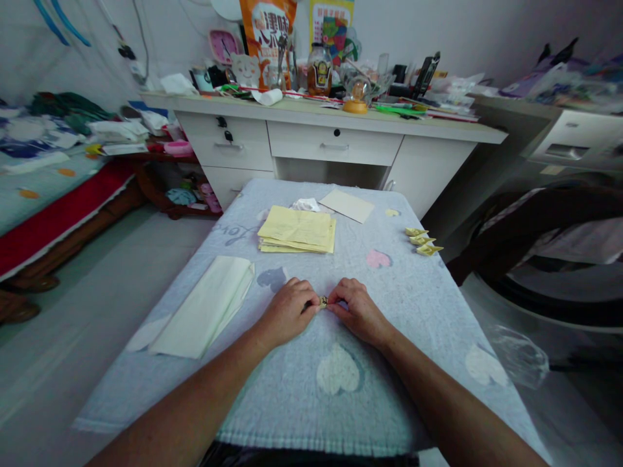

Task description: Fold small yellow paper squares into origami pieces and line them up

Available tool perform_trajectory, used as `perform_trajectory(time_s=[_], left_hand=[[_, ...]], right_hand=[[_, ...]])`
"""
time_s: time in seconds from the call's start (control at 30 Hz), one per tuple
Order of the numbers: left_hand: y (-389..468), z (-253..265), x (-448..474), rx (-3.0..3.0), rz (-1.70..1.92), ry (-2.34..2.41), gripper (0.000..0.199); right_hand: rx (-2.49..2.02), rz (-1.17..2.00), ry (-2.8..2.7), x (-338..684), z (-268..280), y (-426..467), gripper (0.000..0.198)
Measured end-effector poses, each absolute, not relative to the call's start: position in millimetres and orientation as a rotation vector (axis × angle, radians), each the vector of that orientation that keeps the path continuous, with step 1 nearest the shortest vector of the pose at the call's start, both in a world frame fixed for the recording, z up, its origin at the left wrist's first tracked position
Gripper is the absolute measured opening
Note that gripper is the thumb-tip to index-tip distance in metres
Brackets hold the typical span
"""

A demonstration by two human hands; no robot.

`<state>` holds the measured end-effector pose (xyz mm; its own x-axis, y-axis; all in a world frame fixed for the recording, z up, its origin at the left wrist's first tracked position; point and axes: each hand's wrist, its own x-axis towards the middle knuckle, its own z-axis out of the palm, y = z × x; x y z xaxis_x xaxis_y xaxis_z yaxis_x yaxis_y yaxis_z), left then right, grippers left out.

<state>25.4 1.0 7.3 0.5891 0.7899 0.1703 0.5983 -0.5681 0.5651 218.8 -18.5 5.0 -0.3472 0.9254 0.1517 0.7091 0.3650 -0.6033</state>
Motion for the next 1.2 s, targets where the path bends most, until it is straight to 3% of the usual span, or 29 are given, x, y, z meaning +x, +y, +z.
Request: perform_trajectory(time_s=[0.6,1.2], left_hand=[[5.5,5.6,24.1,2.268,0.62,1.149,0.008],[4.9,6.1,28.3,2.349,0.567,1.207,0.018]], right_hand=[[-1.558,0.62,-2.151,214.9,9.3,-15.6,0.006],[-1.69,0.577,-2.091,209.4,8.5,-15.7,0.006]])
